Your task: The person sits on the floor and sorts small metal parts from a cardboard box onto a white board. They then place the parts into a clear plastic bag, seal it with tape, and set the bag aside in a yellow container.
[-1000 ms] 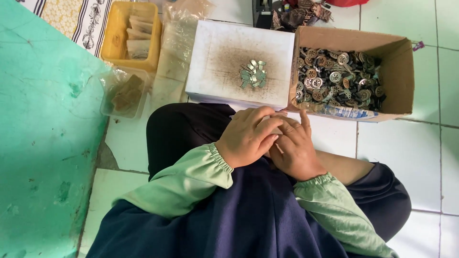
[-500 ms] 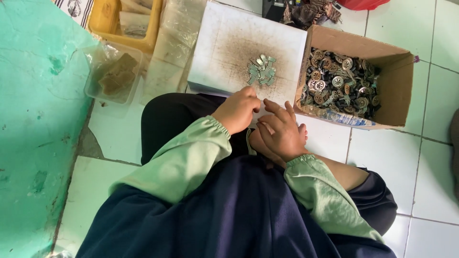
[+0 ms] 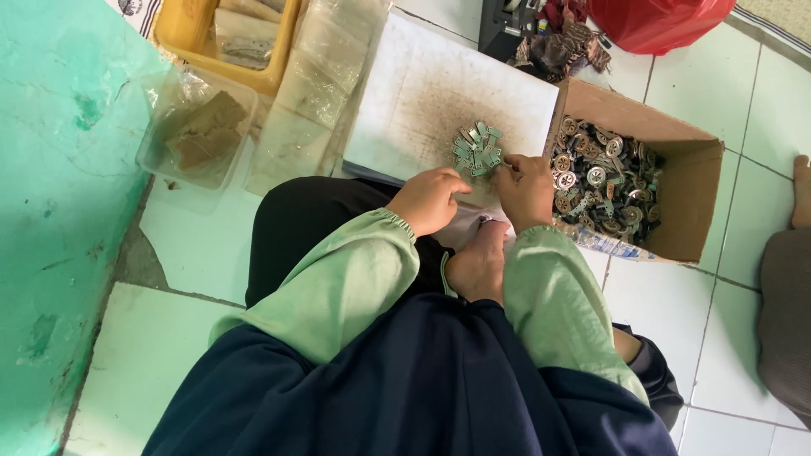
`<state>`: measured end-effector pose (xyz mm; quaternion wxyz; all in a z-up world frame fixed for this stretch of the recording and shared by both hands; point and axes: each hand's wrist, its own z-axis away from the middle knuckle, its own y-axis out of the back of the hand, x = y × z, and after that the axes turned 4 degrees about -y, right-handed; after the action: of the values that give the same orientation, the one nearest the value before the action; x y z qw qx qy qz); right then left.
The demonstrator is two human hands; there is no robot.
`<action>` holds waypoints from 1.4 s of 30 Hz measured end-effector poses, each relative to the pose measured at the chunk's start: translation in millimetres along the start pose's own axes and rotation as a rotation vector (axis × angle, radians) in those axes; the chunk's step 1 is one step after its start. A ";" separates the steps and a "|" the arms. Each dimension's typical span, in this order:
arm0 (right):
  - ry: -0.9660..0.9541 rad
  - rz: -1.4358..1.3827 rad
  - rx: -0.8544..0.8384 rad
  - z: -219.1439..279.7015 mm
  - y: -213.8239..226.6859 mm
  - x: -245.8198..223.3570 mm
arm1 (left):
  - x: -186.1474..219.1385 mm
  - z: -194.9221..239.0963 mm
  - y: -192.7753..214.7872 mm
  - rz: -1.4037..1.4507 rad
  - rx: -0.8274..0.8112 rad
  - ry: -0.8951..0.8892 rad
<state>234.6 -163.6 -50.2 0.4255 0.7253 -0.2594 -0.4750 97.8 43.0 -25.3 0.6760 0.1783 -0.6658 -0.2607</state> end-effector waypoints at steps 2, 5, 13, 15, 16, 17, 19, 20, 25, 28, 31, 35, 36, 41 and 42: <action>-0.037 0.133 -0.036 -4.8 -5.6 -6.2 | 6.9 1.5 8.7 0.018 0.034 -0.009; -0.091 0.265 -0.091 -11.4 -11.4 -9.9 | 9.2 1.4 14.2 0.028 0.081 -0.025; -0.244 0.113 -0.136 -17.7 -13.5 -20.2 | 11.6 -7.4 7.8 0.023 0.093 -0.037; -0.251 0.054 -0.149 -16.3 -15.3 -18.3 | 11.9 -5.3 7.6 0.019 0.096 -0.032; -0.254 0.053 -0.147 -15.8 -13.9 -20.0 | 11.1 -5.8 7.9 0.018 0.093 -0.034; -0.269 0.010 -0.141 -14.5 -12.6 -21.4 | 10.4 -5.2 7.1 0.023 0.094 -0.027; -0.283 -0.034 -0.138 -12.6 -11.3 -21.8 | 7.3 -4.9 4.5 0.028 0.095 -0.016; -0.271 -0.088 -0.104 -12.2 -11.0 -20.8 | 5.2 -5.4 2.9 0.019 0.093 -0.013; -0.290 -0.215 -0.041 -10.2 -2.0 -33.2 | 5.1 -6.9 0.5 -0.001 0.096 -0.022; -0.339 -0.356 -0.008 -14.1 6.1 -42.8 | 4.0 -7.2 -0.5 0.020 0.097 -0.008; -0.354 -0.465 -0.012 -14.9 24.7 -62.4 | 3.2 -6.1 -1.5 0.003 0.101 -0.011; -0.209 -0.497 -0.080 -7.2 59.5 -83.1 | 7.7 -5.2 7.0 0.065 0.106 0.005; -0.125 -0.414 -0.112 -2.6 65.2 -81.5 | 8.6 -4.6 7.8 0.096 0.105 0.004; 0.241 -0.124 -0.151 19.2 80.6 -91.6 | 15.8 -8.1 10.9 0.106 0.099 0.024; 0.300 -0.070 -0.187 22.5 85.1 -97.8 | 17.7 -7.8 10.7 0.103 0.100 0.036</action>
<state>176.0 -138.4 64.9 0.5081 0.7538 -0.1222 -0.3982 106.4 40.3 -5.1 0.6906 0.1818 -0.6742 -0.1887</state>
